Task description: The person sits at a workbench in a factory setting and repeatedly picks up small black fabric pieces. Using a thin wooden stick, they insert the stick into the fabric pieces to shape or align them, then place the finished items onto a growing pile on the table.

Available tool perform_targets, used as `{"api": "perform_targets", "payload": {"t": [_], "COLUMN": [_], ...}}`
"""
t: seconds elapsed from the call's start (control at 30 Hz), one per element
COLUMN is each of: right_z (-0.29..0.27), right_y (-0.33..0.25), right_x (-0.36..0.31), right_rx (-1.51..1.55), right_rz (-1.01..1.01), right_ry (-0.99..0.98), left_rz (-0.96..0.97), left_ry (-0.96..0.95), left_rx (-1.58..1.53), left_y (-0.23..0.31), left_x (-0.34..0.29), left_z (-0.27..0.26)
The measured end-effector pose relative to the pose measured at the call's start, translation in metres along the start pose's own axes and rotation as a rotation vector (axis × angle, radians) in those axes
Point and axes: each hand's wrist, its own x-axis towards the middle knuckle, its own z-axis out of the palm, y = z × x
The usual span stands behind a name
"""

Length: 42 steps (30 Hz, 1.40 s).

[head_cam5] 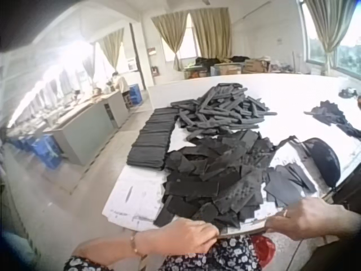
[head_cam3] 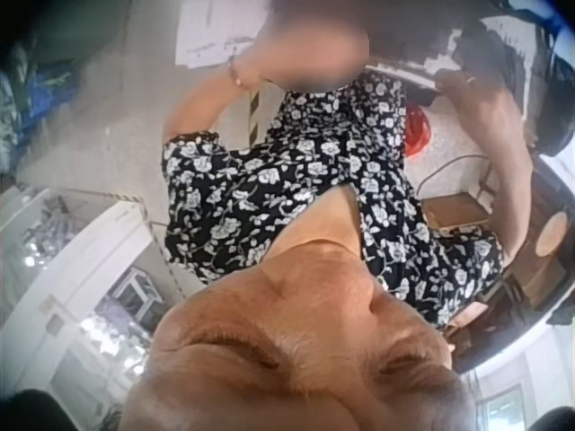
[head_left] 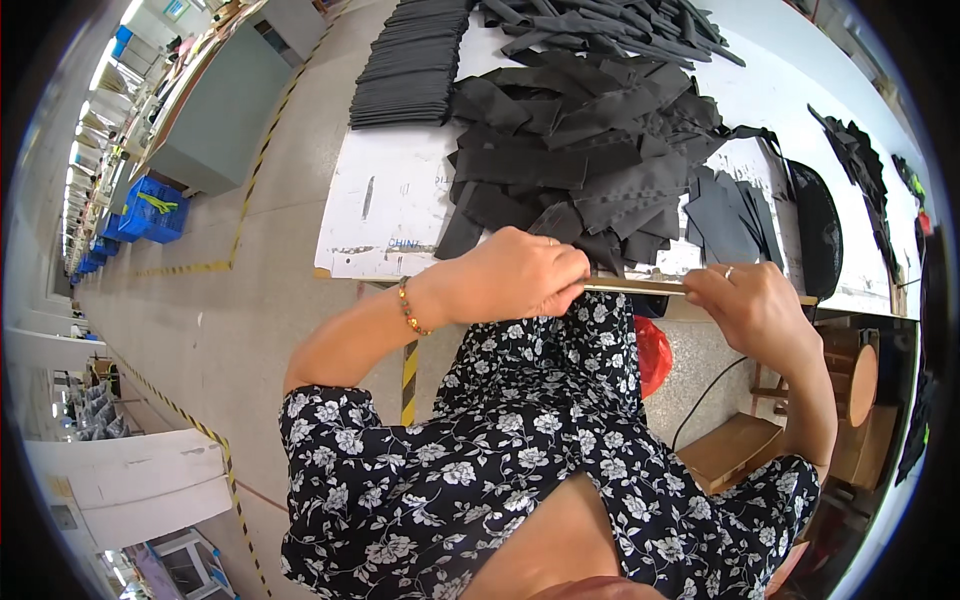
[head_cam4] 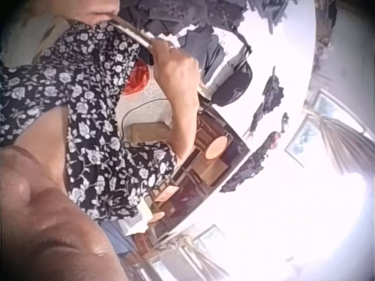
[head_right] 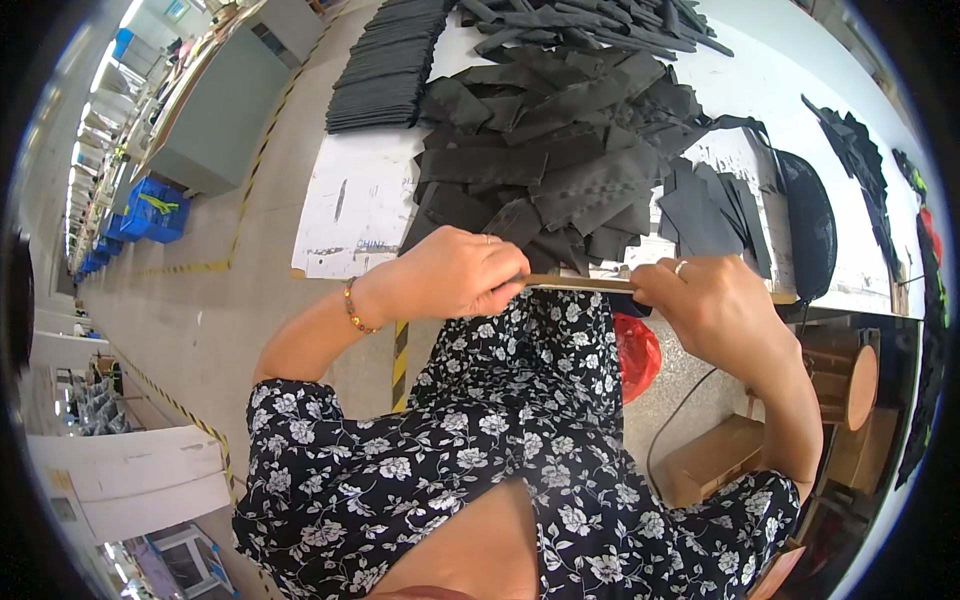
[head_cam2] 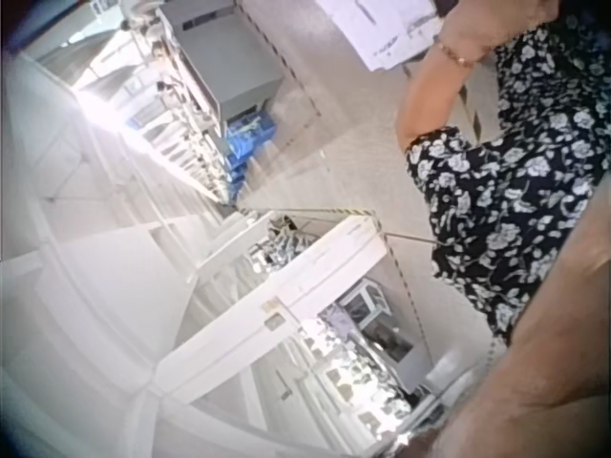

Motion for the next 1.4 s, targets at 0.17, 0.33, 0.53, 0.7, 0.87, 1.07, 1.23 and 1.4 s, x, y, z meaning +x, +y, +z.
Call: {"api": "perform_targets", "payload": {"t": [0.17, 0.33, 0.53, 0.7, 0.87, 1.07, 1.23, 1.4], "right_z": [-0.003, 0.001, 0.026, 0.055, 0.131, 0.152, 0.176, 0.144], "right_y": [-0.002, -0.005, -0.002, -0.013, -0.050, -0.089, -0.092, -0.063], "right_x": [-0.013, -0.017, 0.003, 0.017, 0.020, 0.019, -0.044, -0.009], "right_rx": [0.076, 0.088, 0.296, 0.390, 0.392, 0.673, 1.458, 1.190], "right_rz": [0.081, 0.194, 0.315, 0.357, 0.453, 0.581, 0.583, 0.746], "right_ry": [-0.043, -0.038, 0.088, 0.174, 0.270, 0.284, -0.149, 0.085], "left_rz": [0.054, 0.027, -0.391, -0.316, -0.347, -0.452, -0.034, -0.384], "left_ry": [0.009, 0.112, 0.780, 0.829, 1.213, 1.187, 1.472, 1.424], "left_rx": [-0.009, -0.002, -0.922, -1.614, -1.974, -1.891, -1.635, -0.613], "left_y": [0.008, 0.002, 0.004, 0.004, -0.014, -0.017, -0.081, -0.037], "left_x": [-0.004, -0.003, 0.003, 0.030, 0.039, 0.023, -0.033, -0.028], "left_z": [-0.005, 0.007, 0.048, 0.085, 0.064, 0.052, -0.016, 0.008]}}
